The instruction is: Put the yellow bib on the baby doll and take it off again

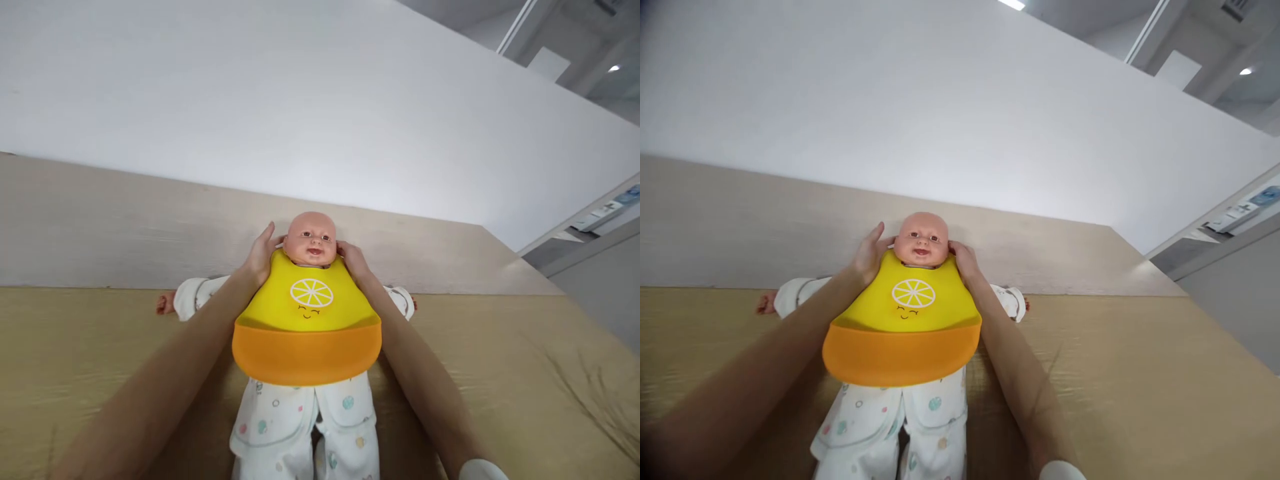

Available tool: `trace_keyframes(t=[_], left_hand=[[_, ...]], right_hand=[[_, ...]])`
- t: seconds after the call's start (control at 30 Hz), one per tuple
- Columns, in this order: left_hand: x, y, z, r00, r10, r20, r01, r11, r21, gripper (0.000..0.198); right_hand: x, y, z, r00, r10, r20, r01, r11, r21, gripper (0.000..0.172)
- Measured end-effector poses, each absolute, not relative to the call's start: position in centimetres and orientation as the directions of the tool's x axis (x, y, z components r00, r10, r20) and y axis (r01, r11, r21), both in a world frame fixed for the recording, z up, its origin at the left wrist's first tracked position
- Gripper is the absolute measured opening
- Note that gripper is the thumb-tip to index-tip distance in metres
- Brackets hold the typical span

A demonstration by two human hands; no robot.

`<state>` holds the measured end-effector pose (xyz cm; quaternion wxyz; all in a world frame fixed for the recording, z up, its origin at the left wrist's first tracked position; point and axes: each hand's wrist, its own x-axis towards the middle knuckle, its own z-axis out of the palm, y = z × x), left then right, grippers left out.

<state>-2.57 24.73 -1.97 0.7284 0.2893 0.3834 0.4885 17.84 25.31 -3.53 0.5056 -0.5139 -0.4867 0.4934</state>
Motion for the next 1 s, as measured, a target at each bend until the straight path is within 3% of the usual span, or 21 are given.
trace_keyframes(t=[0.17, 0.3, 0.47, 0.67, 0.83, 1.0], left_hand=[[-2.3, 21.5, -0.9, 0.212, 0.956, -0.204, -0.529, 0.288, 0.798, 0.049], [-2.5, 17.5, -0.7, 0.238, 0.942, -0.236, -0.516, 0.328, 0.791, 0.043], [-3.2, 11.2, -1.4, 0.305, 0.929, -0.211, -0.471, 0.339, 0.814, 0.082], [-3.4, 3.7, -1.7, 0.257, 0.929, -0.266, -0.423, 0.355, 0.834, 0.092], [-3.8, -0.2, -2.2, 0.317, 0.911, -0.263, -0.413, 0.382, 0.827, 0.074], [-4.0, -1.1, -2.9, 0.362, 0.885, -0.292, -0.403, 0.431, 0.807, 0.059]], right_hand=[[17.7, 21.9, -2.2, 0.106, 0.994, 0.025, -0.071, 0.033, -0.997, 0.024], [17.5, 17.6, -1.8, 0.137, 0.990, 0.016, -0.097, 0.029, -0.995, 0.027], [17.3, 10.5, -1.8, 0.129, 0.989, -0.070, -0.206, -0.042, -0.978, 0.030], [16.7, 2.3, -2.0, 0.088, 0.988, -0.127, -0.323, -0.092, -0.942, 0.027], [17.1, -2.2, -1.8, 0.016, 0.993, -0.119, -0.363, -0.105, -0.926, 0.029], [17.5, -1.8, -1.7, -0.030, 0.976, -0.214, -0.347, -0.211, -0.914, 0.028]])
